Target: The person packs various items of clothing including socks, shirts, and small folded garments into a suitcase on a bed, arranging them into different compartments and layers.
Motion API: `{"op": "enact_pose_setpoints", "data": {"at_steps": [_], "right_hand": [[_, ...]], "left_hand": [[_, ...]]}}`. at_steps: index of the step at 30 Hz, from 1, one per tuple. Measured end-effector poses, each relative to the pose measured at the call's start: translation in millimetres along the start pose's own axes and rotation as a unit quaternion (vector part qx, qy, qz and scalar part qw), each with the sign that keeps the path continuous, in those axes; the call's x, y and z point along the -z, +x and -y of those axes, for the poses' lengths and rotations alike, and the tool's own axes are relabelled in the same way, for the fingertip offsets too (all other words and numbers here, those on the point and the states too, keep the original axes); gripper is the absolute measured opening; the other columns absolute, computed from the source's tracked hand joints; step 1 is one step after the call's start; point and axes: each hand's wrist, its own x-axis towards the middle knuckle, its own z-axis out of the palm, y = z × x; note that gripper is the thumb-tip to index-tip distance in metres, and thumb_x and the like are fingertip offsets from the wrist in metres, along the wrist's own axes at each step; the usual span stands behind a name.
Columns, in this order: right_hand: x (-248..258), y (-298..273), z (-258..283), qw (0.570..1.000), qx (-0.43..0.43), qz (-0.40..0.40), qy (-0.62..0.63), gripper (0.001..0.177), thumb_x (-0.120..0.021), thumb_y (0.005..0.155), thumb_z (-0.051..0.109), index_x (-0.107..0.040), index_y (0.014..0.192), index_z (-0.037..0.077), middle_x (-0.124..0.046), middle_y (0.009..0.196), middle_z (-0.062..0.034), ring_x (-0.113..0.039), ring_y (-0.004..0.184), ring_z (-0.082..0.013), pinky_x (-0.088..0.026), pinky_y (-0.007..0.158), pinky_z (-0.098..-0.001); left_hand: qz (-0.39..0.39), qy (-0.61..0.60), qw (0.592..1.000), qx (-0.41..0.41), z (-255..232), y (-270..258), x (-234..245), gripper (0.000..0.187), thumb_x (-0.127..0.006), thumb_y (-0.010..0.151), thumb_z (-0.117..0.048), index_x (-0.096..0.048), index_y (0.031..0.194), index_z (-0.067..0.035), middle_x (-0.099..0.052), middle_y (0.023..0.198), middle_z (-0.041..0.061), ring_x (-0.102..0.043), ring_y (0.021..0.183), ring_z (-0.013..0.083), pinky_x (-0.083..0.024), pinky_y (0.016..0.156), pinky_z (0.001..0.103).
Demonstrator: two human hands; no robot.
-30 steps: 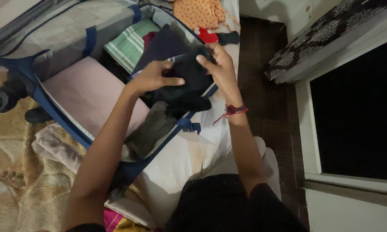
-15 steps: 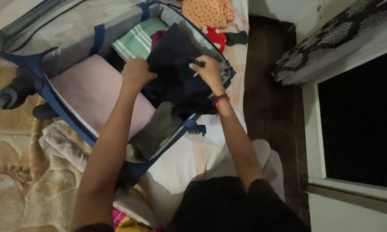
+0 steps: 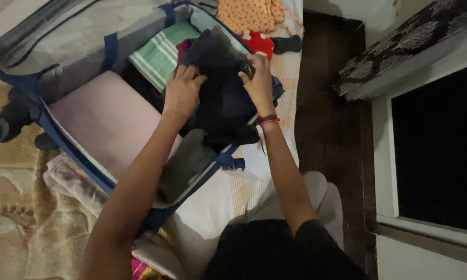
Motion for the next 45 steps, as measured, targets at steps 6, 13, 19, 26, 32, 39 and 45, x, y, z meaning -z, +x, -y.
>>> {"op": "enact_pose_setpoints", "data": {"at_steps": [6, 13, 19, 26, 32, 39, 45], "right_hand": [[28.4, 3.8, 29.4, 0.98, -0.039, -0.11, 0.159, 0.019, -0.072, 0.097, -0.003, -0.065, 0.113, 0.005, -0.063, 0.122, -0.0085, -0.067, 0.111, -0.0215, -0.058, 0.092, -0.0328], [59.7, 2.0, -142.4, 0.972, -0.092, -0.206, 0.074, 0.02, -0.071, 0.094, -0.004, -0.069, 0.111, 0.007, -0.068, 0.118, -0.008, -0.068, 0.107, -0.0223, -0.056, 0.094, -0.0325], [27.2, 3.3, -291.4, 0.972, -0.017, 0.077, -0.221, 0.047, -0.081, 0.079, 0.012, -0.068, 0.124, 0.014, -0.05, 0.146, -0.0212, -0.056, 0.123, -0.0394, -0.052, 0.098, -0.0423], [-40.8, 13.1, -321.8, 0.911, -0.075, 0.194, -0.356, 0.059, -0.068, 0.088, 0.009, -0.056, 0.146, 0.011, -0.036, 0.162, -0.007, -0.051, 0.121, -0.0368, -0.05, 0.084, -0.0538], [-19.0, -0.6, -335.9, 0.915, -0.049, 0.174, -0.361, 0.019, -0.068, 0.096, 0.012, -0.066, 0.114, 0.006, -0.062, 0.128, -0.0128, -0.058, 0.115, -0.0355, -0.053, 0.096, -0.0484], [79.8, -53.2, -211.3, 0.968, -0.016, -0.028, -0.25, 0.007, -0.073, 0.081, 0.006, -0.075, 0.086, 0.011, -0.071, 0.095, -0.0096, -0.066, 0.094, -0.0331, -0.051, 0.086, -0.0464], [231.3, -12.7, -70.0, 0.98, -0.072, -0.124, 0.138, 0.022, -0.078, 0.107, 0.004, -0.064, 0.124, 0.008, -0.063, 0.115, -0.0011, -0.059, 0.104, -0.0143, -0.049, 0.096, -0.0284]], "left_hand": [[-0.004, 0.032, 0.999, -0.018, -14.0, 6.5, 16.1, 0.03, -0.064, 0.08, -0.003, -0.078, 0.106, -0.01, -0.07, 0.111, 0.005, -0.06, 0.109, 0.0284, -0.045, 0.096, 0.047], [-0.05, -0.017, 0.992, -0.112, -50.1, 21.6, 42.5, 0.017, -0.071, 0.082, -0.001, -0.075, 0.098, -0.006, -0.07, 0.115, 0.006, -0.061, 0.116, 0.0267, -0.043, 0.106, 0.048], [-0.004, -0.014, 0.988, -0.151, -58.1, 41.8, 48.2, 0.025, -0.071, 0.075, 0.001, -0.075, 0.099, -0.002, -0.07, 0.116, 0.01, -0.062, 0.115, 0.029, -0.047, 0.107, 0.05], [0.005, -0.05, 0.995, -0.087, -52.9, 53.1, 58.7, 0.02, -0.075, 0.081, 0.008, -0.074, 0.1, 0.0, -0.072, 0.113, 0.01, -0.066, 0.108, 0.0288, -0.055, 0.093, 0.042], [0.024, -0.075, 0.99, -0.113, -54.1, 50.3, 58.2, 0.023, -0.073, 0.078, 0.007, -0.075, 0.1, 0.0, -0.072, 0.112, 0.011, -0.067, 0.109, 0.0279, -0.057, 0.091, 0.04], [-0.02, -0.191, 0.979, -0.075, -61.1, 41.2, 82.6, 0.043, -0.067, 0.083, 0.014, -0.07, 0.122, -0.003, -0.07, 0.109, 0.011, -0.069, 0.098, 0.0275, -0.058, 0.082, 0.039], [-0.042, -0.281, 0.958, -0.028, -80.1, 32.2, 87.9, 0.045, -0.065, 0.094, 0.009, -0.063, 0.136, -0.008, -0.072, 0.112, 0.009, -0.071, 0.092, 0.0246, -0.058, 0.077, 0.035]]}}
